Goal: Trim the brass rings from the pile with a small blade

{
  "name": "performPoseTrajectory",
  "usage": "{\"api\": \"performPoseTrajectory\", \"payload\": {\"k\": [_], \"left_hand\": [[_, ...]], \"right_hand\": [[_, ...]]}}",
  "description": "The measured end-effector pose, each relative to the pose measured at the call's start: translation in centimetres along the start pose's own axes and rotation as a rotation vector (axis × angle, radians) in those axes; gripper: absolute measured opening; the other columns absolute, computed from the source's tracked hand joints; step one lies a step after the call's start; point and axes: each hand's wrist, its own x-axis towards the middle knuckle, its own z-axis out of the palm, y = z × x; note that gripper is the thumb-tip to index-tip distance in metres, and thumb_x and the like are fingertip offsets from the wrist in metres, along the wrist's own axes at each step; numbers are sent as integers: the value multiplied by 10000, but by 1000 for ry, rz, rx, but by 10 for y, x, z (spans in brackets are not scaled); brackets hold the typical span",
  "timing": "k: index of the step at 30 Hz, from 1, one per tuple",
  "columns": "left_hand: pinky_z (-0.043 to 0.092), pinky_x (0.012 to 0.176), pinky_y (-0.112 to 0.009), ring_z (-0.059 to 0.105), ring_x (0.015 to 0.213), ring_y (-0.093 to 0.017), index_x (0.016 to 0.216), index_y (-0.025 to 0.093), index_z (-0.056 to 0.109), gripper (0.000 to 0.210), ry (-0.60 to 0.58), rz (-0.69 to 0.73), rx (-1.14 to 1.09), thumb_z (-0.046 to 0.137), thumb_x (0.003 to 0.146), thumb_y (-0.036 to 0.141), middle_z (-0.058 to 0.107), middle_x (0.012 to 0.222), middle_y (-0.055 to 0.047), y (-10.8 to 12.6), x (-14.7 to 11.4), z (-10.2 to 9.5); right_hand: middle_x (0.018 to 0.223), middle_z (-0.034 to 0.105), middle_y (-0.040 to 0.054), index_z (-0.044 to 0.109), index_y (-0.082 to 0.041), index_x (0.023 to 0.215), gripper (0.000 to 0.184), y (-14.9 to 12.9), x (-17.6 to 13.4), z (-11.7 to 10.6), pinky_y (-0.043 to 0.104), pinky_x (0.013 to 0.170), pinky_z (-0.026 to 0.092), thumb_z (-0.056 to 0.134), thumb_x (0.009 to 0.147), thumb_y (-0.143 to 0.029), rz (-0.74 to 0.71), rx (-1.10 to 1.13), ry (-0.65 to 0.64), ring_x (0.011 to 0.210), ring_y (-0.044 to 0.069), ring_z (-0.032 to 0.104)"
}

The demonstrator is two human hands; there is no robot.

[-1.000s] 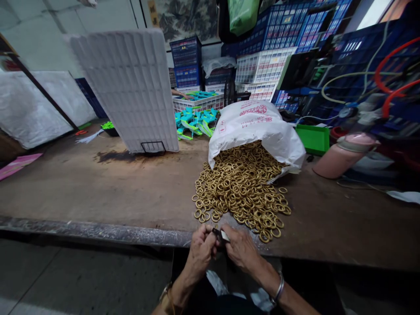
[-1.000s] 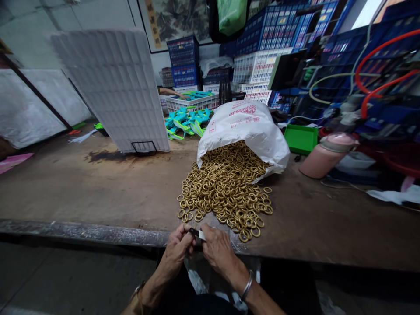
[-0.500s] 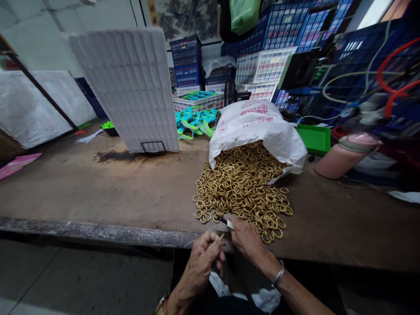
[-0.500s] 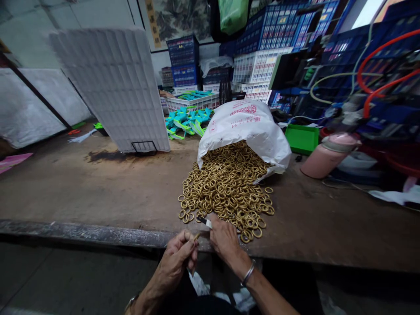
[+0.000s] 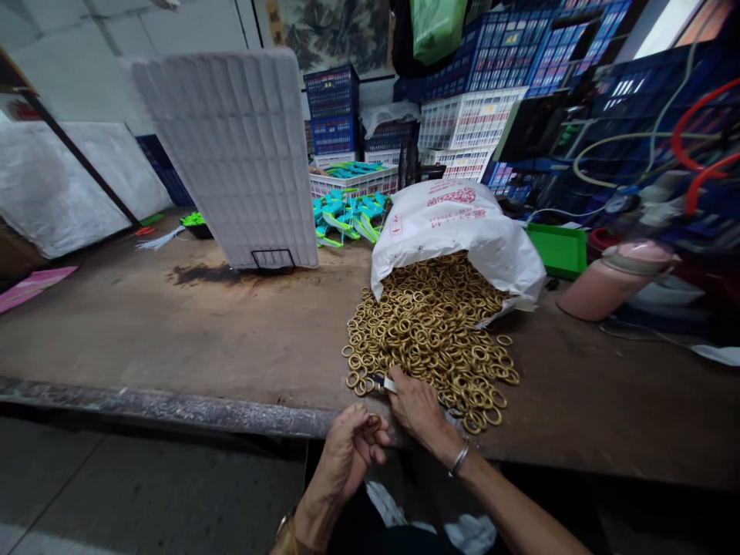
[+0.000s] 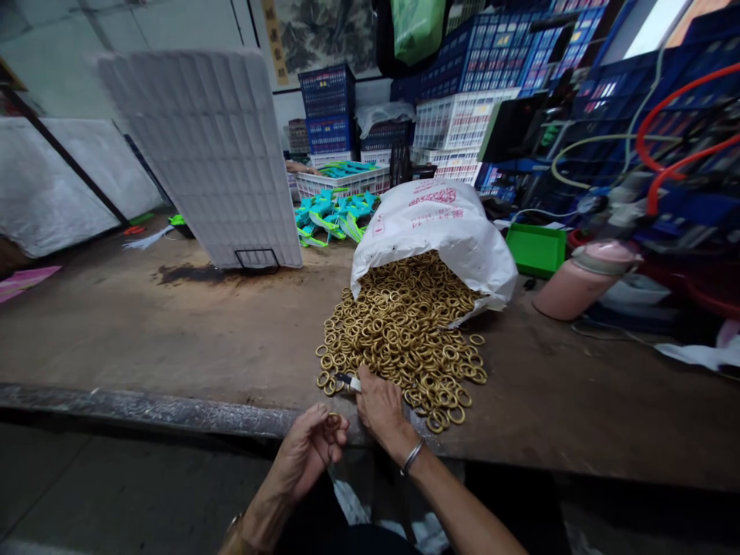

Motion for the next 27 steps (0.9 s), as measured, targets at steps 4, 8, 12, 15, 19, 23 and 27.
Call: {"api": "performPoseTrajectory", "payload": {"k": [4,8,12,15,19,23,27], "left_hand": [[422,390,-186,560,502,-118,716,144,511,148,-26,-59,-50,586,728,270,626,653,-53,1,1,-3],[405,397,-179,530,498,-99,701,126,542,166,-52,-117,-113,574,732,286,598,644,-39,2,1,-6],[404,414,-183,530,534,-102,592,121,509,230,-11,-106,-127,606,710,292,583,649,-40,2,1,-7],[395,402,-180,529,542,-105,612,127,506,229,39,-42,-47,638,691,296,577,651,-32,1,0,-4],[356,361,-157,505,503,-92,752,152,523,235,77,35,120,660,680,329,555,629,5,-2,0,1],[321,355,-141,462,478,-68,910,161,543,354,93,91,228,667,667,387,539,635,20,-5,0,6],[263,354,-142,382,431,-49,787,131,567,355,79,147,287,660,651,446,481,540,37,-7,0,10]], "right_hand": [[738,653,50,513,-183,857,166,2,-1,1,260,519,217,423,746,-97,-12,19,24,638,160,592],[699,622,22,524,-193,827,164,10,-7,4,240,534,247,412,742,-109,-67,151,95,622,137,555],[616,555,-1,512,-198,750,156,16,-14,6,225,539,293,363,786,-170,-88,348,138,558,126,490],[614,535,-5,489,-205,688,246,15,-20,5,218,540,332,334,840,-321,-80,541,160,552,122,470],[625,524,-12,487,-199,689,308,9,-28,2,210,549,366,323,852,-402,-76,742,147,577,116,472],[631,519,-20,505,-188,709,278,0,-33,-5,206,543,375,374,834,-399,-79,882,98,575,107,464],[555,443,-44,474,-189,651,276,-7,-35,-10,199,473,347,396,802,-406,-36,982,47,504,93,398]]}}
